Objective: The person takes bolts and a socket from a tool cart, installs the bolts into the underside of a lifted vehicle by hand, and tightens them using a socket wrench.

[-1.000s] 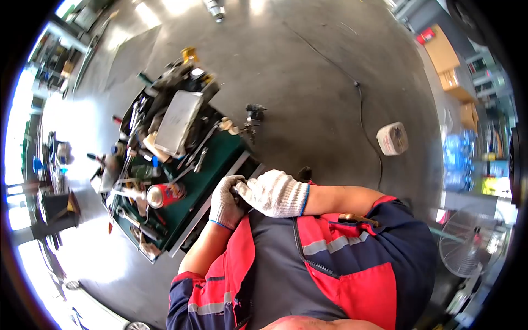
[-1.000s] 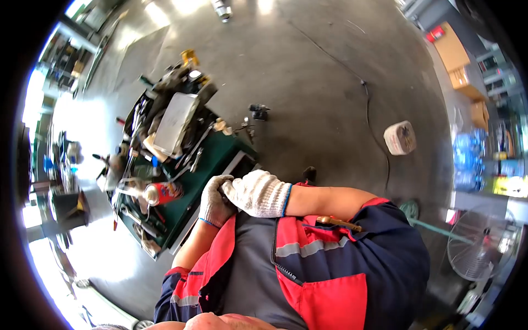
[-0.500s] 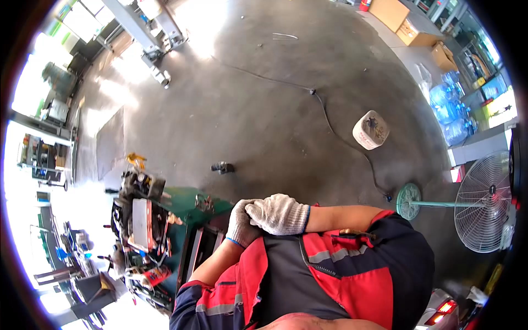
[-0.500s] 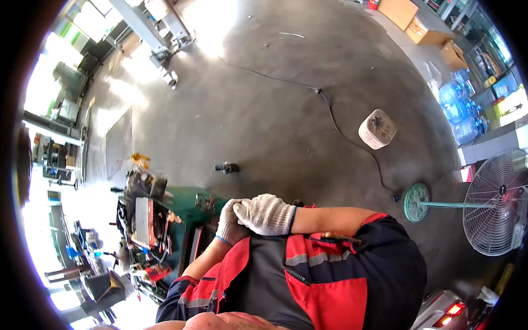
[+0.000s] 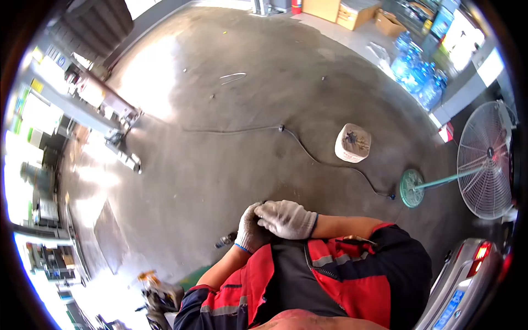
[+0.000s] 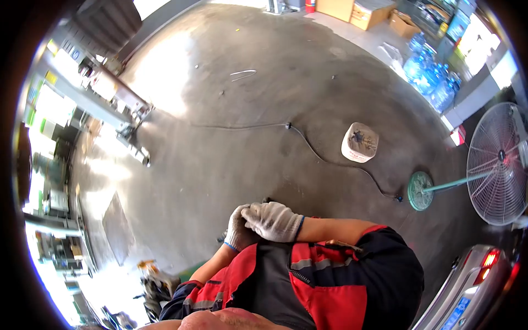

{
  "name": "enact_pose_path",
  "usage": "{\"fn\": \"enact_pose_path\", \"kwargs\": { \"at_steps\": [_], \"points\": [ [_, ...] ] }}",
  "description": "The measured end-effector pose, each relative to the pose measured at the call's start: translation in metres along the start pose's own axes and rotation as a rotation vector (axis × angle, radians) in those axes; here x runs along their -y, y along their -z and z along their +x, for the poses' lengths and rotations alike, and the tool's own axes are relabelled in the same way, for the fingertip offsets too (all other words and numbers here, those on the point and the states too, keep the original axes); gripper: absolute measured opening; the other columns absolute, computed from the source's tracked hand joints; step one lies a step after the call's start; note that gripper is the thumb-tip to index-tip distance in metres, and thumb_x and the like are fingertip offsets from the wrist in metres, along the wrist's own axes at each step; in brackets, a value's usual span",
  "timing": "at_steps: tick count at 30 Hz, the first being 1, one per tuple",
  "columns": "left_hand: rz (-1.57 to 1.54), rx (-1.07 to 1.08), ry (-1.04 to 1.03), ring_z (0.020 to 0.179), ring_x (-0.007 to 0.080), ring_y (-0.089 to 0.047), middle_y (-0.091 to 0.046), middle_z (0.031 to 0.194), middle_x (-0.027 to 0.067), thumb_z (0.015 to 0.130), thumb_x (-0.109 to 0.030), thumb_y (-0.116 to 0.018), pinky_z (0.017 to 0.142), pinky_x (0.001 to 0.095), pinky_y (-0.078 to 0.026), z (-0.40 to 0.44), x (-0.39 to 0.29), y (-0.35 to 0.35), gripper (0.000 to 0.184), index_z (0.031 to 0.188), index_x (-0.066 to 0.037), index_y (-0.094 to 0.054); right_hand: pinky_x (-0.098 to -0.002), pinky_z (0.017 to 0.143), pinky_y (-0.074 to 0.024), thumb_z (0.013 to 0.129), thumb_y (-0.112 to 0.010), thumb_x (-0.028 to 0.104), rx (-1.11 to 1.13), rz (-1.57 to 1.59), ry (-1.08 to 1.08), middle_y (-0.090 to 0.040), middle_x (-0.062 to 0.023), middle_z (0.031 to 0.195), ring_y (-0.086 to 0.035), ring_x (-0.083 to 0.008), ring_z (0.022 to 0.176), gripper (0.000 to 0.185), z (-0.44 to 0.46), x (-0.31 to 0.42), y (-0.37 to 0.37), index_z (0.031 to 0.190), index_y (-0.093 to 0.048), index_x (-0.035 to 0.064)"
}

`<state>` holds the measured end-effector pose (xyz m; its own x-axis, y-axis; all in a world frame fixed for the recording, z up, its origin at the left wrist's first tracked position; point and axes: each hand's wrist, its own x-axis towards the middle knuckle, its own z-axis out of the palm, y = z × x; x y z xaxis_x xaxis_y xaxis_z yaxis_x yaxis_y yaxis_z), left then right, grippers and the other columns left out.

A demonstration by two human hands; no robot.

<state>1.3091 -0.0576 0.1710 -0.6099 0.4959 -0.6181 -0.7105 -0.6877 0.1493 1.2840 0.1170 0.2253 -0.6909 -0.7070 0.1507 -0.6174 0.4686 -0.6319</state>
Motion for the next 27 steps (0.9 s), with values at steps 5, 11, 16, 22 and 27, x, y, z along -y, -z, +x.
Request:
{"fn": "enact_pose_path", "kwargs": {
  "at_steps": [5,11,16,22,27],
  "points": [
    [0.222,0.178,0.12,0.103,0.0244,-0.065,-0.071,0.111,0.0081,0.097,-0.072,-0.045,0.086,0.0408,-0.05,0.031,-0.107,-0.09,0.071,0.125,-0.01,-0.066,-0.0385,0.075,-0.0563,0.099,-0.067,0.018,-0.446,0.419,-0.264,-0.07,-0.0118,0.097,-0.07,-0.0274,0.086,0.022,0.073,-0.03,0.073,0.116,-0.062,0.0057],
    [0.346,0.174,0.135,0.082,0.0183,-0.063,-0.067,0.097,0.0072,0.099,-0.041,-0.066,0.066,0.029,-0.051,0.119,-0.185,-0.13,0.044,0.122,-0.004,-0.063,-0.0266,0.061,-0.0504,0.102,-0.065,0.019,-0.713,1.294,-0.615,-0.062,-0.0008,0.086,-0.059,-0.0092,0.071,0.017,0.095,-0.114,0.112,0.114,-0.062,0.0065],
    [0.681,0.192,0.126,0.082,0.0221,-0.065,-0.068,0.097,0.0088,0.093,-0.028,-0.076,0.067,0.0314,-0.053,0.183,-0.229,-0.18,0.039,0.117,0.0,-0.064,-0.0241,0.062,-0.0479,0.103,-0.062,0.013,-0.602,1.193,-0.62,-0.06,0.0017,0.085,-0.056,-0.0058,0.072,0.017,0.105,-0.183,0.169,0.118,-0.06,0.0045],
    [0.899,0.138,0.289,0.069,0.0112,-0.056,-0.063,0.089,0.0036,0.096,-0.027,-0.075,0.059,0.0259,-0.047,0.26,-0.287,-0.249,0.042,0.126,0.0,-0.061,-0.0221,0.071,-0.0488,0.102,-0.063,0.009,-0.362,1.06,-0.422,-0.063,0.0003,0.095,-0.056,-0.0051,0.079,0.017,0.158,-0.294,0.226,0.117,-0.06,0.0038],
    [1.009,0.083,0.226,0.085,0.0127,-0.063,-0.069,0.104,0.0063,0.096,-0.031,-0.075,0.077,0.0275,-0.053,0.317,-0.343,-0.3,0.055,0.136,0.004,-0.058,-0.028,0.079,-0.0538,0.102,-0.062,0.007,-0.132,0.813,-0.248,-0.068,-0.004,0.098,-0.064,-0.0103,0.088,0.018,0.218,-0.368,0.31,0.119,-0.061,0.001]
  ]
}}
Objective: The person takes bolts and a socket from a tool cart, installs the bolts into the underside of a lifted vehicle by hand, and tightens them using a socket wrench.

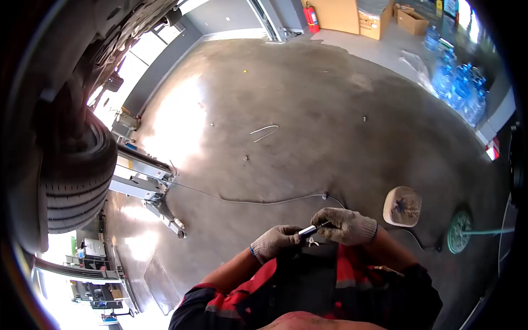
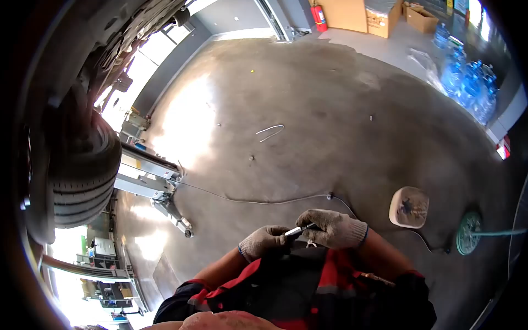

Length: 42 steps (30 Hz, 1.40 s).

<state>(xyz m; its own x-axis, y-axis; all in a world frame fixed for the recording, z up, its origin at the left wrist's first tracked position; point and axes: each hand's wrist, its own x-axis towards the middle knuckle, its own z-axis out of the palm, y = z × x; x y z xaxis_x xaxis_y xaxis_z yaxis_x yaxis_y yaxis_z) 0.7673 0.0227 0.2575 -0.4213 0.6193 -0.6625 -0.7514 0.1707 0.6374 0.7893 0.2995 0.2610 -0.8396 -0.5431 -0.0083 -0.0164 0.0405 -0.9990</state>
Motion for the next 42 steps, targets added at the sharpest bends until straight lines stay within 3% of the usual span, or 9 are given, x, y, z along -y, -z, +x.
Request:
{"fn": "enact_pose_path", "kwargs": {
  "at_steps": [5,10,14,17,28,31,34,38,42],
  "points": [
    [-0.07,-0.057,-0.01,0.092,0.0126,-0.065,-0.071,0.111,0.006,0.094,-0.035,-0.076,0.084,0.0286,-0.054,0.05,-0.043,0.055,0.064,0.14,0.005,-0.055,-0.0329,0.078,-0.0566,0.098,-0.066,0.008,0.152,-0.172,-0.035,-0.071,-0.009,0.101,-0.07,-0.0158,0.088,0.023,0.095,-0.005,0.067,0.12,-0.064,0.0055],
    [0.003,-0.079,-0.047,0.071,0.0061,-0.056,-0.067,0.091,-0.0004,0.096,-0.054,-0.067,0.061,0.0216,-0.045,0.097,-0.071,0.122,0.059,0.131,-0.005,-0.064,-0.0399,0.079,-0.0555,0.096,-0.07,0.021,0.213,-0.223,-0.049,-0.072,-0.0151,0.096,-0.071,-0.0301,0.089,0.027,0.194,-0.038,0.108,0.12,-0.065,0.0073],
    [0.02,-0.023,0.071,0.068,0.0057,-0.055,-0.067,0.089,-0.0018,0.096,-0.055,-0.067,0.059,0.0226,-0.044,0.147,-0.135,0.187,0.057,0.125,-0.006,-0.069,-0.0389,0.08,-0.0549,0.098,-0.069,0.026,0.198,-0.28,-0.133,-0.073,-0.0143,0.098,-0.071,-0.0287,0.089,0.03,0.273,-0.045,0.157,0.121,-0.065,0.0068],
    [0.029,-0.068,0.114,0.069,0.0069,-0.056,-0.067,0.089,-0.0016,0.097,-0.053,-0.066,0.06,0.0237,-0.045,0.163,-0.184,0.219,0.056,0.129,-0.006,-0.068,-0.044,0.094,-0.0529,0.101,-0.063,0.033,0.275,-0.154,-0.488,-0.072,-0.0183,0.115,-0.068,-0.0361,0.11,0.037,0.333,-0.008,0.201,0.128,-0.063,0.0084],
    [0.063,-0.265,0.16,0.066,0.0062,-0.052,-0.065,0.085,-0.0037,0.1,-0.054,-0.063,0.06,0.0227,-0.043,0.241,-0.334,0.274,0.047,0.114,-0.01,-0.071,-0.0421,0.095,-0.0522,0.1,-0.062,0.042,0.239,-0.156,-0.514,-0.072,-0.0181,0.119,-0.068,-0.0349,0.112,0.045,0.472,-0.02,0.304,0.126,-0.063,0.005],
    [-0.077,-0.352,0.116,0.069,0.0069,-0.054,-0.065,0.087,-0.0024,0.103,-0.048,-0.061,0.062,0.0235,-0.044,0.266,-0.354,0.282,0.042,0.112,-0.008,-0.07,-0.037,0.08,-0.0558,0.101,-0.065,0.035,0.299,-0.045,-0.262,-0.074,-0.0135,0.106,-0.071,-0.0236,0.085,0.037,0.508,-0.053,0.336,0.125,-0.063,0.0073],
    [-0.318,-0.511,0.013,0.07,0.0061,-0.053,-0.063,0.086,-0.0031,0.11,-0.042,-0.048,0.062,0.0248,-0.044,0.295,-0.369,0.261,0.04,0.11,-0.008,-0.068,-0.0399,0.086,-0.0538,0.101,-0.063,0.027,0.502,-0.17,-0.113,-0.072,-0.0164,0.107,-0.07,-0.0279,0.095,0.031,0.544,-0.043,0.389,0.125,-0.063,0.0083],
    [-0.175,-0.619,-0.079,0.076,0.0077,-0.058,-0.068,0.092,-0.0013,0.112,-0.042,-0.041,0.07,0.0257,-0.048,0.305,-0.38,0.257,0.046,0.12,-0.006,-0.068,-0.0439,0.092,-0.0515,0.1,-0.063,0.022,0.631,-0.203,0.027,-0.07,-0.0187,0.113,-0.067,-0.0361,0.105,0.028,0.586,-0.045,0.417,0.123,-0.062,0.0072],
    [-0.564,-0.604,-0.197,0.085,0.0138,-0.066,-0.07,0.095,0.0034,0.111,-0.044,-0.046,0.079,0.0285,-0.054,0.308,-0.398,0.241,0.046,0.122,-0.005,-0.067,-0.0465,0.092,-0.0517,0.098,-0.063,0.021,0.748,-0.237,0.127,-0.071,-0.019,0.111,-0.068,-0.0388,0.106,0.027,0.621,-0.044,0.428,0.121,-0.063,0.0062]
  ]
}}
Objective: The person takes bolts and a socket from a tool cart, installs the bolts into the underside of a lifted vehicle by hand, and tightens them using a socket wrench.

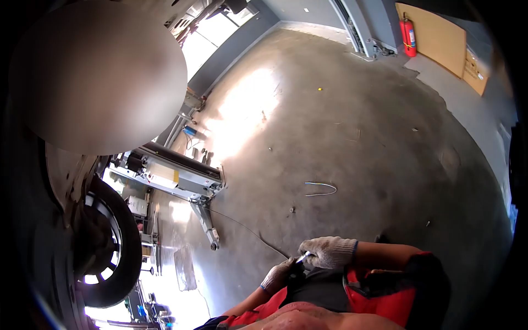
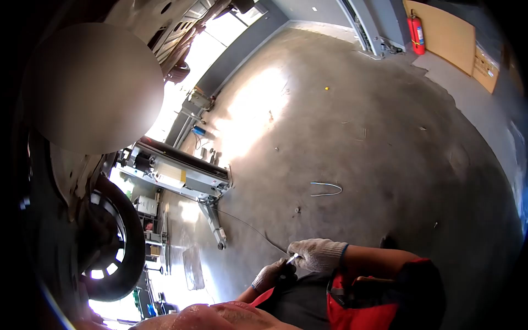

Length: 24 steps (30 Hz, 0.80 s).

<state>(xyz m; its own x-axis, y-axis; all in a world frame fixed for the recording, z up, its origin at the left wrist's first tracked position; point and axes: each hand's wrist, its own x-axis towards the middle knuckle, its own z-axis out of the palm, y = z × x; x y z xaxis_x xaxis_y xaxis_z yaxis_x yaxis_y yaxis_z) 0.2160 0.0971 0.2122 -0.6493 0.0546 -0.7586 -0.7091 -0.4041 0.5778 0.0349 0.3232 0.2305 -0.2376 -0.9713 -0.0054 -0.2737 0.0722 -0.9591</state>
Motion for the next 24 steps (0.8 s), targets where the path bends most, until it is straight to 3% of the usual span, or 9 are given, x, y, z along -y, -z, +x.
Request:
{"fn": "enact_pose_path", "kwargs": {
  "at_steps": [5,6,9,10,13,16,19,20,24],
  "points": [
    [-0.019,-0.175,-0.019,0.08,0.0157,-0.064,-0.067,0.094,0.0041,0.11,-0.041,-0.05,0.074,0.0294,-0.053,0.001,-0.012,-0.039,0.041,0.12,-0.004,-0.065,-0.0437,0.091,-0.0536,0.096,-0.065,0.022,0.14,0.032,0.092,-0.072,-0.0191,0.111,-0.069,-0.0375,0.106,0.03,0.0,0.0,0.034,0.123,-0.066,0.0077],
    [-0.001,-0.224,-0.011,0.077,0.0155,-0.063,-0.066,0.093,0.0039,0.11,-0.041,-0.05,0.072,0.0292,-0.052,0.003,-0.012,-0.046,0.041,0.12,-0.004,-0.064,-0.0428,0.091,-0.0542,0.095,-0.065,0.021,0.085,0.052,0.147,-0.072,-0.0196,0.111,-0.069,-0.0384,0.105,0.032,-0.002,-0.004,0.037,0.124,-0.067,0.0085],
    [0.068,-0.16,-0.002,0.085,0.0198,-0.065,-0.067,0.099,0.006,0.106,-0.044,-0.055,0.074,0.0322,-0.053,0.013,-0.026,-0.064,0.041,0.116,-0.006,-0.064,-0.042,0.092,-0.0546,0.094,-0.065,0.019,0.209,-0.22,0.15,-0.072,-0.0206,0.112,-0.069,-0.0402,0.104,0.034,-0.002,-0.015,0.05,0.127,-0.067,0.009],
    [0.06,-0.193,0.023,0.084,0.0205,-0.065,-0.067,0.096,0.0062,0.106,-0.045,-0.055,0.074,0.0332,-0.053,0.015,-0.027,-0.071,0.042,0.116,-0.005,-0.064,-0.0421,0.091,-0.0548,0.093,-0.065,0.016,0.218,-0.241,0.211,-0.071,-0.0217,0.115,-0.068,-0.0415,0.103,0.038,-0.004,-0.02,0.052,0.13,-0.066,0.0085],
    [0.026,-0.038,-0.013,0.083,0.0218,-0.065,-0.067,0.095,0.007,0.104,-0.044,-0.059,0.074,0.0339,-0.054,0.026,-0.032,-0.079,0.041,0.116,-0.004,-0.064,-0.0413,0.091,-0.0544,0.095,-0.065,0.018,0.23,-0.102,0.105,-0.071,-0.0207,0.118,-0.069,-0.0382,0.104,0.038,-0.027,-0.005,0.081,0.131,-0.066,0.0088],
    [-0.145,0.008,-0.039,0.081,0.0212,-0.064,-0.066,0.095,0.0067,0.103,-0.04,-0.062,0.072,0.0369,-0.054,0.03,-0.055,-0.1,0.041,0.122,-0.003,-0.064,-0.0396,0.085,-0.0564,0.099,-0.063,0.02,-0.085,0.025,-0.01,-0.074,-0.0152,0.108,-0.072,-0.0314,0.095,0.031,-0.039,-0.029,0.071,0.126,-0.065,0.0041],
    [-0.226,0.131,-0.093,0.086,0.0225,-0.064,-0.064,0.099,0.0061,0.104,-0.031,-0.06,0.059,0.0269,-0.053,0.042,-0.083,-0.097,0.047,0.142,-0.004,-0.054,-0.0357,0.077,-0.0566,0.103,-0.061,0.018,-0.206,0.788,-0.248,-0.072,-0.0094,0.099,-0.07,-0.0229,0.086,0.03,-0.052,-0.034,0.07,0.128,-0.062,0.0012],
    [-0.228,0.105,-0.083,0.086,0.0227,-0.064,-0.063,0.099,0.0056,0.105,-0.029,-0.059,0.059,0.0201,-0.051,0.042,-0.095,-0.104,0.048,0.144,-0.004,-0.051,-0.0343,0.071,-0.0556,0.103,-0.062,0.015,-0.256,0.964,-0.202,-0.069,-0.0062,0.095,-0.067,-0.0187,0.082,0.031,-0.051,-0.044,0.067,0.129,-0.059,-0.0008],
    [-0.057,0.03,-0.229,0.079,0.0208,-0.06,-0.06,0.094,0.0036,0.102,-0.024,-0.061,0.054,0.0214,-0.044,0.036,-0.132,-0.135,0.045,0.143,-0.006,-0.053,-0.0391,0.072,-0.0575,0.101,-0.064,0.016,-0.301,1.493,0.02,-0.07,-0.0122,0.099,-0.068,-0.0244,0.083,0.033,-0.041,-0.06,0.06,0.129,-0.059,-0.0008]
  ]
}}
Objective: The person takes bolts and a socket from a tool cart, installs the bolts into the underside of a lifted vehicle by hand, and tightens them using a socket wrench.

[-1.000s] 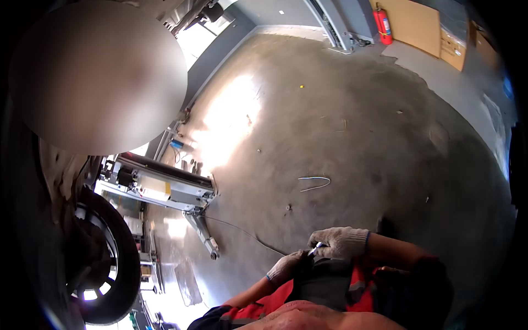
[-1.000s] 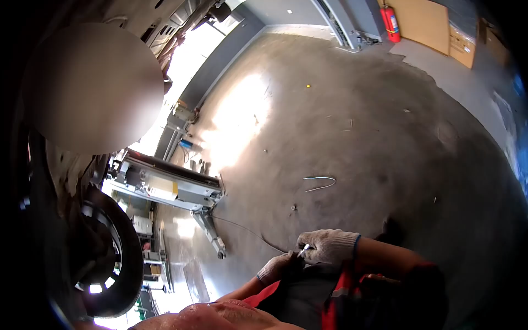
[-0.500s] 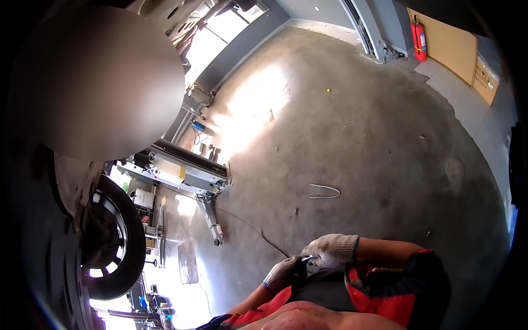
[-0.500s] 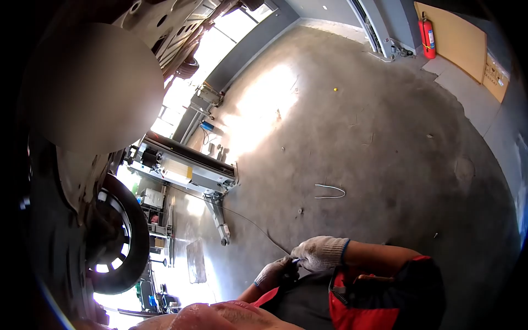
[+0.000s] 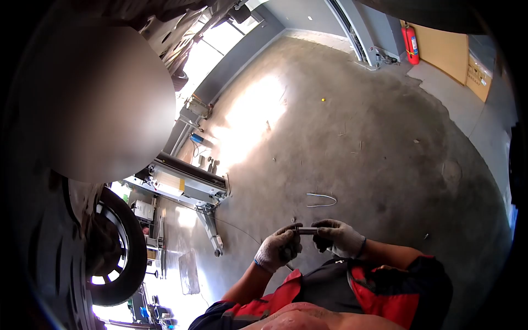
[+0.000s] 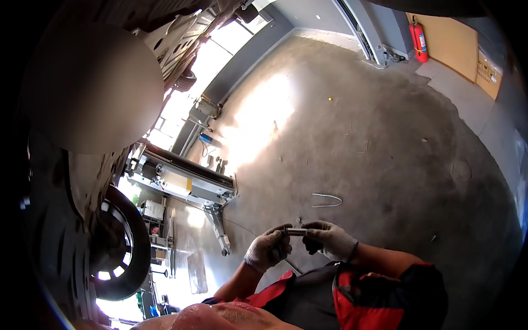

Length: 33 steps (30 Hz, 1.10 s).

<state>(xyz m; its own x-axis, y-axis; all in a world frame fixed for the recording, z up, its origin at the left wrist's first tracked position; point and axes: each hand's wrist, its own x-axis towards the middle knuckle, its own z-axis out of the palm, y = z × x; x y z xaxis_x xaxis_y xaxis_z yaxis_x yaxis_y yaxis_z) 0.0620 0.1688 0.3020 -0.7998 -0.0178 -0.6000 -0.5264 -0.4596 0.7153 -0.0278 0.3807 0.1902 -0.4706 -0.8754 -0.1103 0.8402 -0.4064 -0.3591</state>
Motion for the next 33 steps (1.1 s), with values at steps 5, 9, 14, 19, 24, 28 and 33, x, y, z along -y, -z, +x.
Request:
{"fn": "enact_pose_path", "kwargs": {
  "at_steps": [5,9,14,19,24,28,33],
  "points": [
    [0.04,0.123,-0.127,0.077,0.0211,-0.059,-0.057,0.09,0.0036,0.099,-0.021,-0.062,0.054,0.0235,-0.043,0.01,-0.034,-0.008,0.045,0.142,-0.008,-0.054,-0.0397,0.071,-0.0582,0.102,-0.06,0.012,0.135,0.221,0.13,-0.069,-0.0156,0.102,-0.069,-0.0262,0.084,0.033,0.042,0.015,-0.021,0.133,-0.056,-0.0007],
    [-0.018,0.144,-0.097,0.079,0.0261,-0.061,-0.059,0.092,0.0064,0.097,-0.02,-0.064,0.056,0.0271,-0.046,0.014,-0.038,0.022,0.044,0.139,-0.007,-0.056,-0.04,0.072,-0.0568,0.101,-0.063,0.012,0.397,0.135,0.44,-0.068,-0.0164,0.104,-0.069,-0.0264,0.082,0.034,0.094,0.082,-0.082,0.134,-0.058,0.0026],
    [-0.031,0.128,0.12,0.091,0.0283,-0.061,-0.059,0.103,0.0084,0.101,-0.02,-0.062,0.069,0.0344,-0.051,0.009,-0.02,0.069,0.046,0.142,-0.005,-0.05,-0.0338,0.07,-0.0551,0.101,-0.066,0.017,0.495,-0.097,0.925,-0.066,-0.0126,0.097,-0.066,-0.0209,0.081,0.039,0.128,0.181,-0.21,0.134,-0.056,-0.0017],
    [-0.034,0.067,0.207,0.084,0.02,-0.062,-0.06,0.102,0.0072,0.101,-0.016,-0.062,0.063,0.0258,-0.05,0.011,0.01,0.083,0.052,0.147,-0.003,-0.043,-0.0282,0.073,-0.0564,0.103,-0.065,0.019,0.53,-0.219,1.182,-0.062,-0.0075,0.092,-0.061,-0.0159,0.081,0.043,0.144,0.232,-0.293,0.136,-0.054,-0.0076],
    [-0.072,-0.001,0.095,0.075,0.0153,-0.054,-0.057,0.097,0.0055,0.102,-0.015,-0.06,0.064,0.0278,-0.047,0.018,0.022,0.03,0.048,0.146,-0.003,-0.044,-0.0288,0.077,-0.0593,0.104,-0.061,0.016,0.368,-0.276,1.188,-0.068,-0.0098,0.1,-0.07,-0.0164,0.09,0.04,0.151,0.249,-0.328,0.137,-0.055,-0.006],
    [-0.129,-0.009,0.049,0.075,0.0156,-0.055,-0.059,0.098,0.0054,0.102,-0.015,-0.059,0.064,0.0284,-0.047,0.025,0.034,-0.003,0.045,0.144,-0.004,-0.047,-0.0286,0.076,-0.0592,0.104,-0.062,0.016,0.402,-0.255,1.186,-0.068,-0.0092,0.099,-0.069,-0.0153,0.089,0.037,0.154,0.256,-0.331,0.133,-0.058,-0.005],
    [-0.278,0.018,-0.007,0.079,0.0172,-0.058,-0.061,0.099,0.0054,0.102,-0.016,-0.059,0.063,0.0271,-0.048,0.029,0.056,-0.016,0.044,0.144,-0.007,-0.047,-0.0273,0.074,-0.0574,0.104,-0.06,0.015,0.434,-0.353,1.249,-0.068,-0.0081,0.096,-0.067,-0.0138,0.086,0.031,0.154,0.274,-0.327,0.13,-0.06,-0.0033]
  ]
}}
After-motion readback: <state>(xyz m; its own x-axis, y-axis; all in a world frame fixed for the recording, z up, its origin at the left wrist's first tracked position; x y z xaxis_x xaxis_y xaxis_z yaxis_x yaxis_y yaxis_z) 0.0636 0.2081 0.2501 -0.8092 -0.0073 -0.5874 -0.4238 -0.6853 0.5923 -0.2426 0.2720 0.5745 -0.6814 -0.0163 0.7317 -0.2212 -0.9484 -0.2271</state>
